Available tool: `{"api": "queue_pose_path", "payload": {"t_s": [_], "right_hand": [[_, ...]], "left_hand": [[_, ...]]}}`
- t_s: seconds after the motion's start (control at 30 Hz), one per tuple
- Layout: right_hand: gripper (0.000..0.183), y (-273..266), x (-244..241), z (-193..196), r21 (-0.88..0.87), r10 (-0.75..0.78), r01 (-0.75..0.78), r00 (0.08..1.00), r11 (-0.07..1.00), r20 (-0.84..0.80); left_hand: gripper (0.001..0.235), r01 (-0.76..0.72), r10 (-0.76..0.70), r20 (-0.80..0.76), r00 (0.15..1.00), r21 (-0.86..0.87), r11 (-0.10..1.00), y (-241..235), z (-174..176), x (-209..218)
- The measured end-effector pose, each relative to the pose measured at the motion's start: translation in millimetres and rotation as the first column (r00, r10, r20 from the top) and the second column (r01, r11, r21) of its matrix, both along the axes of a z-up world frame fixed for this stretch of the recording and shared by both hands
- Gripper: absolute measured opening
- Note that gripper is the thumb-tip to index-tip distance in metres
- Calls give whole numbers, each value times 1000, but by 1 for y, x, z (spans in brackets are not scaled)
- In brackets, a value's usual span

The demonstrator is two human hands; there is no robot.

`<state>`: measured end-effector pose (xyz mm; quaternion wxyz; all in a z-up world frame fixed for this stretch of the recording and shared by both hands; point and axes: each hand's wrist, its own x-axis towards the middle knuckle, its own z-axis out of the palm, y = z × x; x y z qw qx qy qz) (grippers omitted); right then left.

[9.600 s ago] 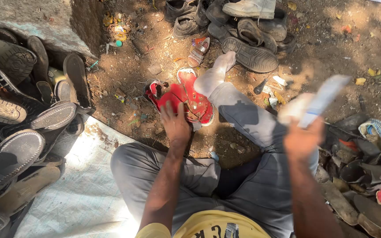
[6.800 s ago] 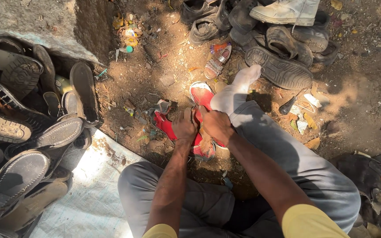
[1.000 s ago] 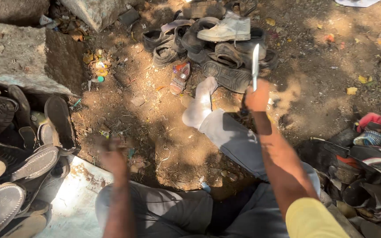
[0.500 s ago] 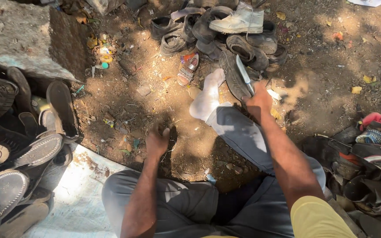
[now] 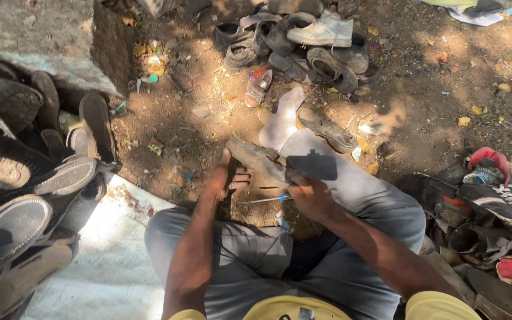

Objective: The person sits on a tarp and uses a knife to cut and trim the sole and edges of several worn shoes. They handle each shoe one at a time, scraping and removing material from the soles and sides, then set the shoes aside.

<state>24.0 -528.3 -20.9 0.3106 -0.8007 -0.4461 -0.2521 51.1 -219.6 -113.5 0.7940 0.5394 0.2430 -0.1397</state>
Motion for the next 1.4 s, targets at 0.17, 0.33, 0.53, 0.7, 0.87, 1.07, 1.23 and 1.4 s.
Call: {"api": "queue_pose_path", "payload": {"t_s": [0.17,0.33,0.53,0.7,0.87,1.07,1.23,1.4], "right_hand": [[17,24,2,-87,-314,60,-18,991,949,124],[15,50,38,-118,-492,-355,172,883,854,-308],[50,16,-6,-132,-204,-407,387,568,899,-715],[42,7,-8,-133,-104,-232,497,203,862,-951],[35,13,-11,-114,59,-78,516,240,855,-968],[31,24,-14,-112,17,-281,473,553,881,-784],[38,22,-14,-129,-187,-420,444,514,876,-748],[41,26,-9,-139,-272,-468,441,431,855,-772]], "left_hand": [[67,-167,166,-43,985,-9,986,20,-3,-14],[68,-464,541,-175,822,343,816,43,-63,-5],[79,-108,259,1,966,911,399,17,-24,-48],[88,247,-307,-285,908,956,-157,6,34,-33],[35,181,-428,-301,852,937,-298,-6,0,-2],[33,259,-283,-328,901,932,-254,-64,-13,6],[53,299,-436,-389,812,917,-263,-27,14,7],[57,130,-437,-167,884,985,-114,-22,2,7]]}}
